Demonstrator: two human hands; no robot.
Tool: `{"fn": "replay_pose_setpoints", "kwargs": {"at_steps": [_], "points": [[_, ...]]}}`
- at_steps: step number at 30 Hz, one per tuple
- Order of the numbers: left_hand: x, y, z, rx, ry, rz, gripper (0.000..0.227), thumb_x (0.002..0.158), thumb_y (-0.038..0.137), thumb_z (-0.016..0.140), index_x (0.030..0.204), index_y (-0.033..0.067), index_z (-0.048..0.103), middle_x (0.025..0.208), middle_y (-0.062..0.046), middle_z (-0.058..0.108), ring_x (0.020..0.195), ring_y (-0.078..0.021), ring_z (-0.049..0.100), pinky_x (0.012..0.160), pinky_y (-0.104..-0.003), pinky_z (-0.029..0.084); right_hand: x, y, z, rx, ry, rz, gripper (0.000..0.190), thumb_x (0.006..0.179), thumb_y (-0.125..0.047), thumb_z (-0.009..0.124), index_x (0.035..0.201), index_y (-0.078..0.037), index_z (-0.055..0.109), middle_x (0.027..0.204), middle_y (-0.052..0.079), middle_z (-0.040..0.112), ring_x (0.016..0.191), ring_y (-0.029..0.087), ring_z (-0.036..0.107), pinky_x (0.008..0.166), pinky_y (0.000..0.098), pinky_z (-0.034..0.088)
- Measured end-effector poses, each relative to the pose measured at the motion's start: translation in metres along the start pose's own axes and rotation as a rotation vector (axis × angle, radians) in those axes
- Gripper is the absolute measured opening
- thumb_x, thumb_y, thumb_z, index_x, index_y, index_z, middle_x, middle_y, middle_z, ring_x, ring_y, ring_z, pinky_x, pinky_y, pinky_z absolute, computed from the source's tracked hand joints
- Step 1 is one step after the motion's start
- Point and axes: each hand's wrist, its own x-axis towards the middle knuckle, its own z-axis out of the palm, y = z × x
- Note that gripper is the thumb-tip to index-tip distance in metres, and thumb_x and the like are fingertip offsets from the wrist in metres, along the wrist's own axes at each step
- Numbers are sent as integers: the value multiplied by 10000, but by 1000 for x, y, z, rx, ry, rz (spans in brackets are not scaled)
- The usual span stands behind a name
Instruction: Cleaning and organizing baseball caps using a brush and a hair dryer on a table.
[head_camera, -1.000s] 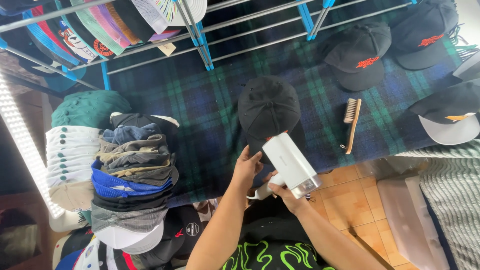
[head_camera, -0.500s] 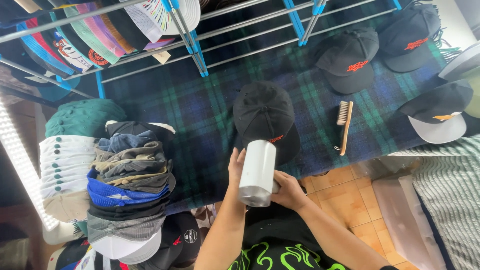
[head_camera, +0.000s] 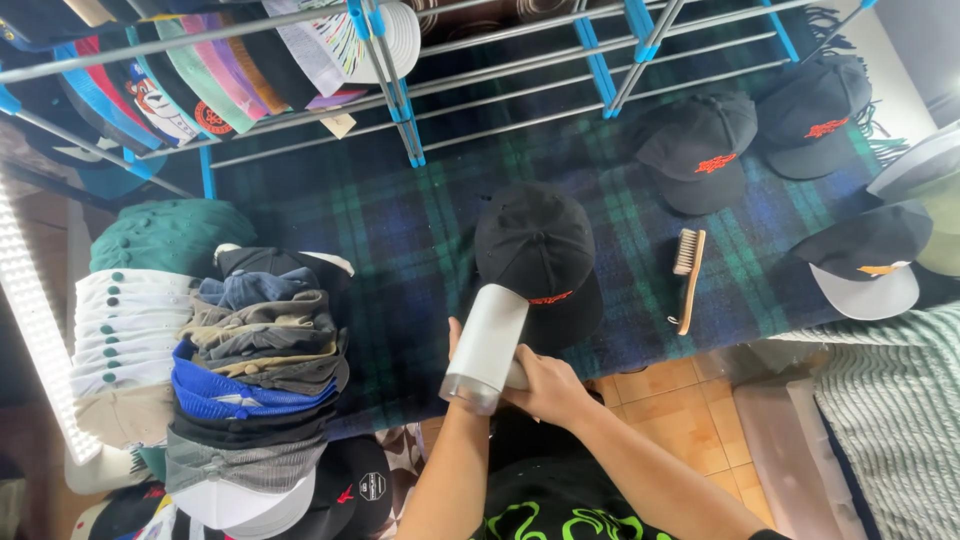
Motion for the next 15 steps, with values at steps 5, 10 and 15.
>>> {"fn": "replay_pose_setpoints", "kwargs": {"at_steps": [5,10,15], "points": [[15,5,-26,-28,42,-25,948,784,854,564,1258,46,707,1161,-227,718,1061,-371,703,1023,-449,529,-14,6,-2,-33,4,62,531,799,-508,767,1160,-212,515,1046,117,754,1070,377,708,917,509,572],[-7,11,-6,39,-99,-19,1138,769,939,399,1411,22,603,1257,-257,678,1139,-361,676,1023,-435,524,-14,21,-11,-137,-48,106,581,779,-576,745,1189,-245,500,1074,87,745,1092,361,702,949,517,560],[28,4,-37,-57,20,-21,1007,787,865,551,1318,16,664,1191,-252,709,1078,-412,696,1061,-450,503,9,-16,-5,-142,-24,18,563,832,-533,727,1210,-184,498,1079,127,733,1065,391,701,914,540,562]]}}
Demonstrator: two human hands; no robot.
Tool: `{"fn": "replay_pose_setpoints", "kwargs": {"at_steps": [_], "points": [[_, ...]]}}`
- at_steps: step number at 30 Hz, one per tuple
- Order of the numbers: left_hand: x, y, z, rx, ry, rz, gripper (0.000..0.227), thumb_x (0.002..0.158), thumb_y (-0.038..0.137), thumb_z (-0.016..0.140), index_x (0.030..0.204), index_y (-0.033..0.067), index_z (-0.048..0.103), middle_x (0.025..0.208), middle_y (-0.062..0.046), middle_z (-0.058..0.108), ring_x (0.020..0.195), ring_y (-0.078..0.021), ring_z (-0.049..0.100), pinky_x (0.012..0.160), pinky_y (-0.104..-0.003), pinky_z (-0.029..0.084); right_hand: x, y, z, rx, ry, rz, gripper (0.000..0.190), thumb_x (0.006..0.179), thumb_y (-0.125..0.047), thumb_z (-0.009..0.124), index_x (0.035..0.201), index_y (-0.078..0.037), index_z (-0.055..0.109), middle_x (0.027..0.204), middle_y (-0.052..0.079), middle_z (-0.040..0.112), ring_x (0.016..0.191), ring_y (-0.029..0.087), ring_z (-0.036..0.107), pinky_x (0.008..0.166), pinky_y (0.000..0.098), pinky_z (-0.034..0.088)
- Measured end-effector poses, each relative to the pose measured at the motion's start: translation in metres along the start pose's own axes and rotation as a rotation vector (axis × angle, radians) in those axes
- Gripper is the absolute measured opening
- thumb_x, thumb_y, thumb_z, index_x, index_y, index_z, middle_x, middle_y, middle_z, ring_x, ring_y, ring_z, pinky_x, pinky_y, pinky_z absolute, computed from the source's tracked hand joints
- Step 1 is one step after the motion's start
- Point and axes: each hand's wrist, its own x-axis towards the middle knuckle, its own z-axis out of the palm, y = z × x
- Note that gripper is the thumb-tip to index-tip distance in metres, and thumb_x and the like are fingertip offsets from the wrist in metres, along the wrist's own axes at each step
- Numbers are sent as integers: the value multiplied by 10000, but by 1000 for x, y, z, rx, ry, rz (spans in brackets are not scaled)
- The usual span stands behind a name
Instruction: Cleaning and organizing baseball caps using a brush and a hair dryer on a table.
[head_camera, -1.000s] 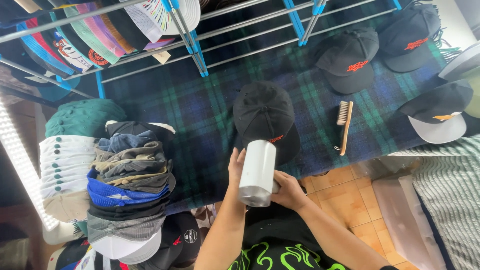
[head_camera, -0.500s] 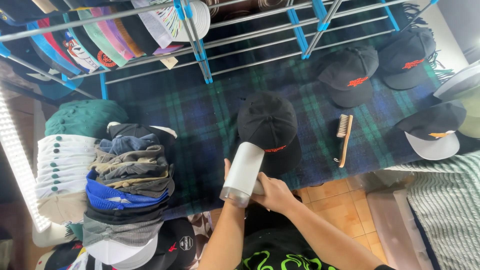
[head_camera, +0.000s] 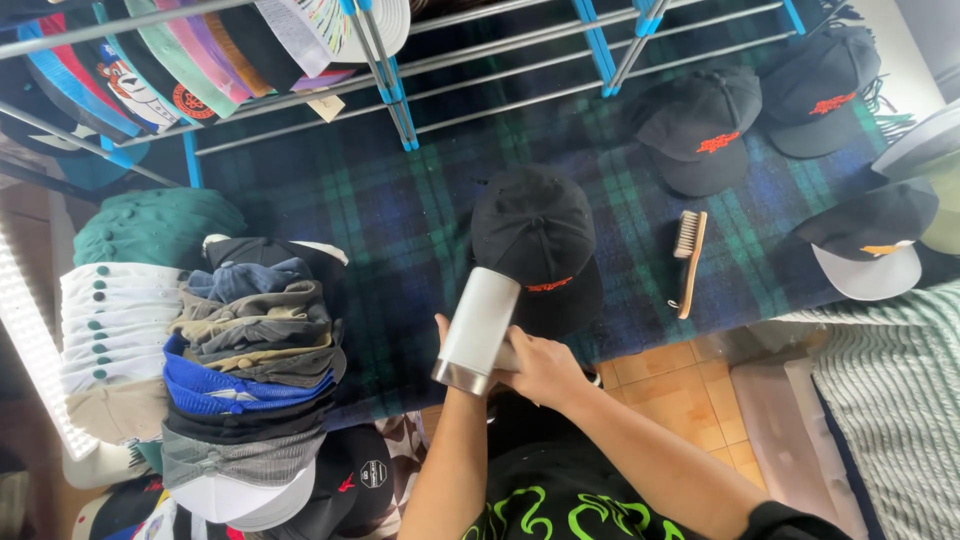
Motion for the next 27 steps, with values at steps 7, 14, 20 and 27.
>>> {"fn": "replay_pose_setpoints", "kwargs": {"at_steps": [7,14,20,27], "points": [[-18,8,8,-22,-58,11,1029,783,879,527,1340,22,647,1220,-244,698,1098,-401,688,1044,-449,517,-11,16,11,8,31,17,547,865,-555,702,1207,-177,503,1050,128,724,1056,386,705,902,525,566],[-25,5,34,-75,-177,55,1055,778,896,496,1367,30,627,1256,-235,685,1122,-387,679,1022,-448,533,1,15,6,78,15,-21,583,806,-572,753,1193,-197,531,1059,110,724,1077,385,696,920,520,565],[-46,-1,34,-72,-216,57,1077,774,910,471,1389,36,610,1285,-227,674,1142,-377,671,1005,-447,547,-12,52,13,189,54,-91,574,723,-436,854,1180,-209,590,1053,103,739,1072,380,699,907,502,582],[-55,-8,53,-63,-236,65,1018,814,899,378,1390,93,614,1317,-113,683,1159,-336,668,972,-462,574,-53,109,17,242,128,14,573,671,-350,871,1188,-256,642,1021,69,762,1043,365,720,876,497,598]]}}
